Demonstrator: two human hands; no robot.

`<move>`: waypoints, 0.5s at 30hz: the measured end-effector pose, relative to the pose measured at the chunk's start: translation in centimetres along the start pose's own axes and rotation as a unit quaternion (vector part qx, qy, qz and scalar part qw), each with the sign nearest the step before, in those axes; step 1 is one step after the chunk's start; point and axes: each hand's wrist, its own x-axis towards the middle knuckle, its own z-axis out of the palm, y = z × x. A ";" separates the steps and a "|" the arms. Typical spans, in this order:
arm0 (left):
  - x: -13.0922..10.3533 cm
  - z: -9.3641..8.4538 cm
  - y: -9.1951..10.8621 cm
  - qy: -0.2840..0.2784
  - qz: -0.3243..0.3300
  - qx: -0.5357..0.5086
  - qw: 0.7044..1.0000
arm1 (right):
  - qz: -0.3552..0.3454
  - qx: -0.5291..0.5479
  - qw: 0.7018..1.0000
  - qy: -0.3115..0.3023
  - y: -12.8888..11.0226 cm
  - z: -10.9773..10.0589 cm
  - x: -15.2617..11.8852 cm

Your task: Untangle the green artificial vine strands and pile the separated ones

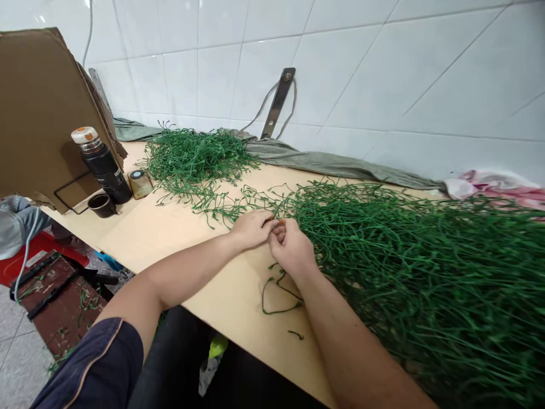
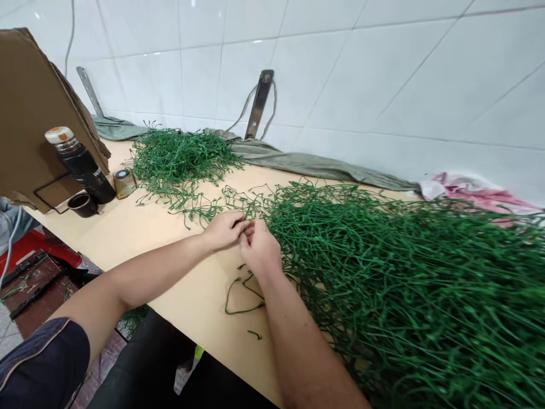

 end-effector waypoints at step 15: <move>0.4 0.8 -0.1 -0.060 0.004 -0.014 0.998 | 0.064 -0.071 0.995 0.002 0.9 -0.2 0.4</move>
